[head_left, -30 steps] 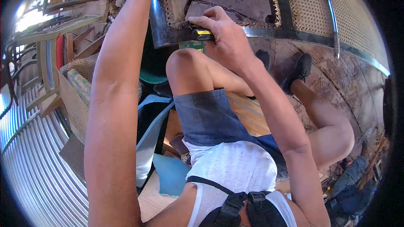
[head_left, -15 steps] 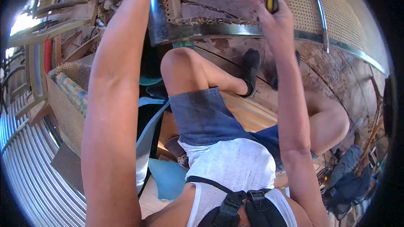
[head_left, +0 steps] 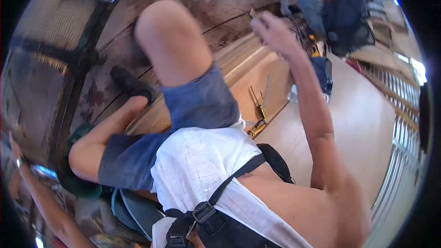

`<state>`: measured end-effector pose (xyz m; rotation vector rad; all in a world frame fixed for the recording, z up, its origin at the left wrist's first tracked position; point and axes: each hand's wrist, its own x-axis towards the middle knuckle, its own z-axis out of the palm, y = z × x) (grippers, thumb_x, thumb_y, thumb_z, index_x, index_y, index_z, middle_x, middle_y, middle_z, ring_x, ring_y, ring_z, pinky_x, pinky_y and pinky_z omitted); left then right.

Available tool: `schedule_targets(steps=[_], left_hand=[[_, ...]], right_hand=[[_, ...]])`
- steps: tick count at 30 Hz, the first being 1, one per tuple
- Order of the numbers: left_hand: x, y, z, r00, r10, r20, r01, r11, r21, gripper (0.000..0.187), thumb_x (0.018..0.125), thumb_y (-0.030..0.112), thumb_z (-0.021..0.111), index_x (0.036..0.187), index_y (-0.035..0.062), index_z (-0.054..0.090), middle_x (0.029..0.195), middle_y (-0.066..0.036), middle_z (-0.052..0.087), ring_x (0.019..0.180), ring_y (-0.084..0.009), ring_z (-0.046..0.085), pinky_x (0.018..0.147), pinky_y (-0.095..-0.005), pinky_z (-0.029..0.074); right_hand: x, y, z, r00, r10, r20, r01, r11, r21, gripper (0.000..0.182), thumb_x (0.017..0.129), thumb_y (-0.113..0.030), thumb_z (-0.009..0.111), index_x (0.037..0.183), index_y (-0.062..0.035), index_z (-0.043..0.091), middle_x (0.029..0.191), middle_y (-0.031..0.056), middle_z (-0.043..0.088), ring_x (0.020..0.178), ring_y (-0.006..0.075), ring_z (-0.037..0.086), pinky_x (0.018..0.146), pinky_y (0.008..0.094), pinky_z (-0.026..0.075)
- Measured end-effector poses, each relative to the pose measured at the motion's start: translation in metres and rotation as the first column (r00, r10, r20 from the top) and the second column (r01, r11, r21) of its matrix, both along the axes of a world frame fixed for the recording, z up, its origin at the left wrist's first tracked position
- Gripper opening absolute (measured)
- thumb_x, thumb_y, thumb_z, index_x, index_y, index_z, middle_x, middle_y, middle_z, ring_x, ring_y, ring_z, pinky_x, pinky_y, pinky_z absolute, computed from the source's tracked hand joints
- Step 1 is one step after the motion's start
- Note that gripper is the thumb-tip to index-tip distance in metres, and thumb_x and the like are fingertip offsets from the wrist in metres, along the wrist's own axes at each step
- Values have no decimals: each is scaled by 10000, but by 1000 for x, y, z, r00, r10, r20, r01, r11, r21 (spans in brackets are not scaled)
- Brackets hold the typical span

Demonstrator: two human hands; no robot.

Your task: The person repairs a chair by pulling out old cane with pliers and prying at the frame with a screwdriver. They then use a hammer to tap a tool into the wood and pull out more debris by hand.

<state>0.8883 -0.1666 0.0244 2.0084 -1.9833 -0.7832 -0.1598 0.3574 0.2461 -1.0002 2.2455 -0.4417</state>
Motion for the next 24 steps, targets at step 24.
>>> schedule_targets(steps=[24], left_hand=[[-91,0,58,852,425,305,-432,901,-48,565,1101,304,350,1600,39,341,1648,-121,365,1522,-294,322,1261,-476,190]], right_hand=[[121,292,-144,921,-251,-297,269,963,19,263,868,-77,702,1104,-44,591,1143,193,613,1096,408,608,894,479,509]])
